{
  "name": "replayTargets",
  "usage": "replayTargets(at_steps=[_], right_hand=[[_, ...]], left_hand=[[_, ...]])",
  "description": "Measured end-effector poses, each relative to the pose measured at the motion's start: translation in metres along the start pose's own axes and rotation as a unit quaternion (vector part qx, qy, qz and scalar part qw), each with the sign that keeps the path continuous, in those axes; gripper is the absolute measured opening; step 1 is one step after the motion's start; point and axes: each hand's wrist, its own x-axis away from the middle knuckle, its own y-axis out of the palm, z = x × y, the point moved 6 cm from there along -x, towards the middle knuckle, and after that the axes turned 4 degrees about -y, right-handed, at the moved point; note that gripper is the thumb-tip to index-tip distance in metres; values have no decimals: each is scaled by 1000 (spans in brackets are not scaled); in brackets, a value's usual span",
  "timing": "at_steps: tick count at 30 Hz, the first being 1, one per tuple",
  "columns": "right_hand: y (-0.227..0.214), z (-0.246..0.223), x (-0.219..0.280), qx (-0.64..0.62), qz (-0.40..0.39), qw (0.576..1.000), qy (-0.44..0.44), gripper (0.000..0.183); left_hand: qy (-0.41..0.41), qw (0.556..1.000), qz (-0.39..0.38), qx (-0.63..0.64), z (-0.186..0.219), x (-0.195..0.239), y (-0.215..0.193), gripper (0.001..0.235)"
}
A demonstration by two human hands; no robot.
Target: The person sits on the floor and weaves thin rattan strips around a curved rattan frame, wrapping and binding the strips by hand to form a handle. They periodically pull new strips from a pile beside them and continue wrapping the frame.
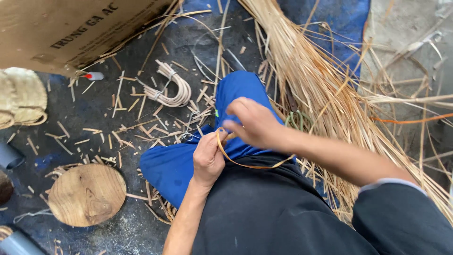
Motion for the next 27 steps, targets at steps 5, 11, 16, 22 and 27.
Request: replayTargets(at_steps=[5, 11, 16, 22, 27], right_hand=[[5, -49, 60, 167, 68, 966, -186, 62], [31, -29, 63, 98, 21, 974, -204, 30], [-59, -20, -10, 359, 192, 880, -244, 22], [-35, 126, -28, 371, -224, 900, 47, 22], [0, 51, 62, 166, -445, 871, 123, 26]], left_hand=[[-181, 978, 16, 104, -33, 12, -3, 31], [-73, 996, 18, 43, -9, -3, -9, 21], [-110, 992, -8, 62, -10, 5, -7, 17], [-259, 951, 20, 166, -64, 36, 6, 19], [-383, 845, 18, 373, -87, 44, 22, 22]])
